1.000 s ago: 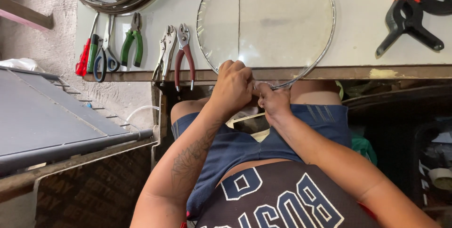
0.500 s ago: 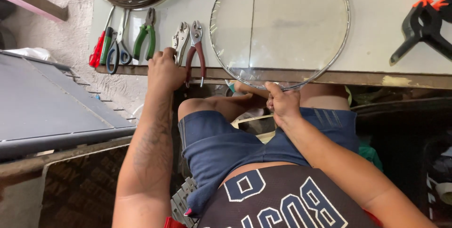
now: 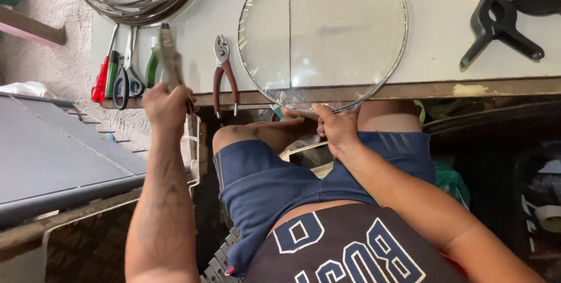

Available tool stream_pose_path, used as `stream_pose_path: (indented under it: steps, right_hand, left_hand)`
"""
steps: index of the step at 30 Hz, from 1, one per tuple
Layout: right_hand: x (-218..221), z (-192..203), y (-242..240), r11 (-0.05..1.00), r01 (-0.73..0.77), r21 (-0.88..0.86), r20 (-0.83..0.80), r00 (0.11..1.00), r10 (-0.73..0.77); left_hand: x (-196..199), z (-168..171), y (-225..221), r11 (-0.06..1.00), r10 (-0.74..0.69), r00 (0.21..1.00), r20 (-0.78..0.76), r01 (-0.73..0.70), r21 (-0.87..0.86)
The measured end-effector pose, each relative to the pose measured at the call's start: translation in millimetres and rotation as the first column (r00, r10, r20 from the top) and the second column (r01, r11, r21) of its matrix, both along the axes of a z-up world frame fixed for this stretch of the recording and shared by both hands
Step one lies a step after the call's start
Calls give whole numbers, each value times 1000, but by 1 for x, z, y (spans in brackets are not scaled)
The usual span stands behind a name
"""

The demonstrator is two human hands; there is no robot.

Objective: Crimping the metal rim of a drumhead using pliers at a repair bench.

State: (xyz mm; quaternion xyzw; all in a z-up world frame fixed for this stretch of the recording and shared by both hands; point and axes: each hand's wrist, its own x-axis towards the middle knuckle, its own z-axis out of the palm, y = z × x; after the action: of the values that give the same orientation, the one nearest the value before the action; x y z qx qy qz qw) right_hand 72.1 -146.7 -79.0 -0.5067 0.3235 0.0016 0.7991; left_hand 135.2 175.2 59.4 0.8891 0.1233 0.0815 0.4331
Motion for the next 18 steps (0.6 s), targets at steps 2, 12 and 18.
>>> stream_pose_path:
  steps: [2, 12, 18]
  right_hand:
    - [-2, -1, 0, 1000, -29, -12, 3, 1000, 29]
    - [1, 20, 2, 1000, -25, -1, -14, 1000, 25]
    - [2, 11, -1, 999, -51, 16, -33, 998, 52]
  left_hand:
    - [-24, 5, -7, 772, 134, 987, 92, -46, -634]
    - [-121, 7, -13, 190, -264, 963, 51, 104, -976]
    - [-142, -5, -45, 325, -687, 624, -371, -193, -926]
